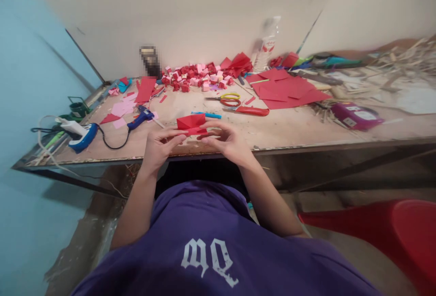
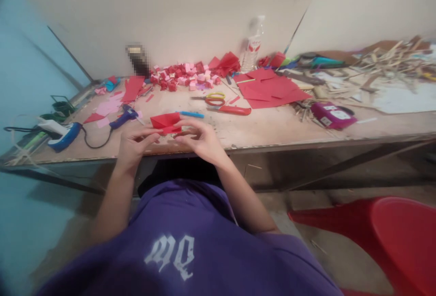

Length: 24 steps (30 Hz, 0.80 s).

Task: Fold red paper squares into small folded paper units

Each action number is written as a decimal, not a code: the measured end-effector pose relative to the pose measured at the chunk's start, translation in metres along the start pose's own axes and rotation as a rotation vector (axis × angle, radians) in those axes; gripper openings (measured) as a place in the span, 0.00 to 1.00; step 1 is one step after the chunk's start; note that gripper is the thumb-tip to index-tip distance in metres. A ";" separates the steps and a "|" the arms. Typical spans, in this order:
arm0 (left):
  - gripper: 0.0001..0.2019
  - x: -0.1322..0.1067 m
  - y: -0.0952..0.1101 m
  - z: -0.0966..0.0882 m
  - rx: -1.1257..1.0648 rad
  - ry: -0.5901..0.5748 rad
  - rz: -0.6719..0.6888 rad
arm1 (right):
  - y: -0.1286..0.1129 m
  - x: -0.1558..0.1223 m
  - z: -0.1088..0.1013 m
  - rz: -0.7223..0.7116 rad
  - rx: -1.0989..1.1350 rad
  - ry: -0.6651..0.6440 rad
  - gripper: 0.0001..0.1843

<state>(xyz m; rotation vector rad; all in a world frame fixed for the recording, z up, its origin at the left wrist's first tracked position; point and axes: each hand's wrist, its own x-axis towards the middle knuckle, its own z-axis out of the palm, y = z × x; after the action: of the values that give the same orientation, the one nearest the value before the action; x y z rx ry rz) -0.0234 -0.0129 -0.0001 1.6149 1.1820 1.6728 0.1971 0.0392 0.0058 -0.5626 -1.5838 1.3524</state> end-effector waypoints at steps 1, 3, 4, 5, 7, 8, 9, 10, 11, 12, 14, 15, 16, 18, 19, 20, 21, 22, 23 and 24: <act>0.04 0.000 0.001 0.000 0.005 -0.005 -0.001 | 0.001 0.001 0.000 -0.008 -0.027 0.003 0.19; 0.04 0.000 0.002 0.000 0.036 -0.018 -0.005 | 0.003 0.002 -0.001 -0.012 -0.058 0.040 0.18; 0.05 0.000 0.002 0.000 0.055 -0.026 -0.006 | 0.003 0.002 0.000 -0.002 -0.065 0.058 0.18; 0.05 0.000 0.002 -0.001 0.068 -0.035 -0.008 | 0.003 0.002 0.000 0.010 -0.071 0.073 0.17; 0.06 0.000 0.001 -0.002 0.063 -0.048 -0.013 | 0.002 0.002 0.001 0.026 -0.078 0.092 0.16; 0.07 0.000 0.001 -0.002 0.050 -0.051 -0.021 | 0.001 0.002 0.001 0.031 -0.082 0.095 0.15; 0.07 0.000 0.000 -0.003 0.036 -0.053 -0.031 | 0.000 0.002 0.002 0.032 -0.085 0.098 0.15; 0.08 0.000 0.000 -0.003 0.025 -0.053 -0.042 | -0.001 0.002 0.002 0.031 -0.087 0.100 0.14; 0.07 0.000 -0.001 -0.003 0.019 -0.052 -0.051 | -0.001 0.002 0.002 0.031 -0.086 0.103 0.14; 0.07 0.000 -0.001 -0.003 0.020 -0.047 -0.057 | -0.002 0.001 0.003 0.030 -0.083 0.106 0.14; 0.06 -0.001 0.000 -0.002 0.040 -0.026 -0.051 | -0.003 0.001 0.003 0.031 -0.086 0.114 0.14; 0.06 -0.001 0.001 -0.001 0.057 -0.012 -0.042 | -0.003 0.000 0.003 0.031 -0.092 0.118 0.15; 0.06 -0.002 0.001 -0.001 0.075 0.003 -0.035 | -0.003 0.000 0.003 0.031 -0.099 0.122 0.15; 0.07 -0.003 0.003 0.001 0.098 0.029 -0.030 | -0.003 0.000 0.003 0.021 -0.111 0.127 0.14; 0.07 -0.004 0.004 0.002 0.103 0.041 -0.032 | -0.002 -0.001 0.003 0.015 -0.114 0.128 0.14; 0.07 -0.004 0.004 0.003 0.104 0.052 -0.035 | -0.002 0.000 0.003 0.010 -0.114 0.127 0.14; 0.07 -0.005 0.004 0.004 0.103 0.059 -0.037 | -0.002 0.000 0.003 0.011 -0.114 0.129 0.13; 0.08 -0.005 0.004 0.005 0.099 0.062 -0.038 | -0.002 0.000 0.003 0.016 -0.115 0.133 0.13; 0.08 -0.005 0.003 0.005 0.093 0.063 -0.036 | -0.001 0.000 0.003 0.022 -0.120 0.134 0.14; 0.08 -0.005 0.002 0.005 0.081 0.065 -0.032 | -0.001 0.001 0.003 0.028 -0.126 0.133 0.14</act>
<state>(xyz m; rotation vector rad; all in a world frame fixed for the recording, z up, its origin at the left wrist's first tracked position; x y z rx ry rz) -0.0171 -0.0171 -0.0011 1.5919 1.3167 1.6888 0.1944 0.0381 0.0070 -0.7384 -1.5649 1.2153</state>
